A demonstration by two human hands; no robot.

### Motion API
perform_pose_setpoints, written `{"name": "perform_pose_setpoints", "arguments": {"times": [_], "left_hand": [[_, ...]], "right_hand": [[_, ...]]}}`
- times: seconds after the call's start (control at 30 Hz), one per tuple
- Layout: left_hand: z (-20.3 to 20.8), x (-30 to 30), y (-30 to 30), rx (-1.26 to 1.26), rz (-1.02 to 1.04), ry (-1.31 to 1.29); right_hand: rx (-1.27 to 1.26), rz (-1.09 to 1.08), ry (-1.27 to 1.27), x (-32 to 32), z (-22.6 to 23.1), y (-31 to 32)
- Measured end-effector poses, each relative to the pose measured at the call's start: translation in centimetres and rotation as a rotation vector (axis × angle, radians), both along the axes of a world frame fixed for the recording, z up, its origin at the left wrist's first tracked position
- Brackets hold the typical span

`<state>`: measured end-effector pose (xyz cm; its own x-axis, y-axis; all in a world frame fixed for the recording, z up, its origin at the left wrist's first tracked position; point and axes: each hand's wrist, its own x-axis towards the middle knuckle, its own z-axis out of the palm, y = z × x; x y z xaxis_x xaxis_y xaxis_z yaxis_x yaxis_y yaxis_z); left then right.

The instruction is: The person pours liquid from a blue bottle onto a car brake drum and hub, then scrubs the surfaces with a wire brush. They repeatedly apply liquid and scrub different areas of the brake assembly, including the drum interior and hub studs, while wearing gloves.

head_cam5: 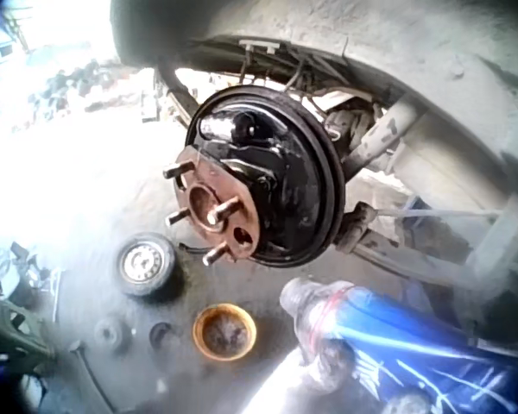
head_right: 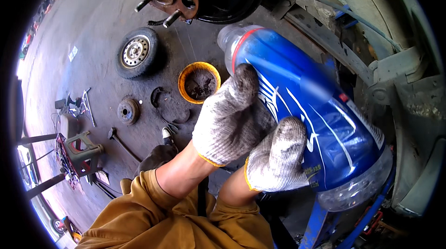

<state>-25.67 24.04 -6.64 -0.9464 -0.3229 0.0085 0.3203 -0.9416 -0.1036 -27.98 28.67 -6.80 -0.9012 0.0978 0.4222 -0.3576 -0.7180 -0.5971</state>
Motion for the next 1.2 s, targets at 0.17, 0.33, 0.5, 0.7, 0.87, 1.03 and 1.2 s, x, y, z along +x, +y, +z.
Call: {"name": "perform_pose_setpoints", "arguments": {"times": [0.17,0.33,0.5,0.7,0.87,1.03,1.2], "left_hand": [[-1.5,-0.2,0.1,-0.104,0.058,0.002],[-1.8,0.4,-0.9,-0.108,0.005,-0.018],[-2.3,0.6,-0.4,-0.046,0.006,0.009],[-2.4,0.7,-0.6,-0.098,-0.009,-0.031],[-2.4,1.1,-1.1,-0.107,0.02,-0.115],[-2.0,1.1,-1.2,-0.147,-0.006,-0.161],[-1.0,0.5,-0.2,-0.163,-0.051,-0.013]], "right_hand": [[-0.025,-0.007,-0.028,0.8,-0.7,-1.2],[-0.03,-0.008,-0.064,1.5,-1.2,-1.9],[-0.037,-0.004,-0.089,1.9,-1.5,-1.8],[-0.044,-0.018,-0.11,2.5,-1.7,-2.1],[-0.055,-0.034,-0.119,2.7,-2.0,-2.4],[-0.051,-0.075,-0.113,2.7,-1.7,-2.0],[-0.004,-0.15,-0.081,2.6,-1.0,-0.1]]}}
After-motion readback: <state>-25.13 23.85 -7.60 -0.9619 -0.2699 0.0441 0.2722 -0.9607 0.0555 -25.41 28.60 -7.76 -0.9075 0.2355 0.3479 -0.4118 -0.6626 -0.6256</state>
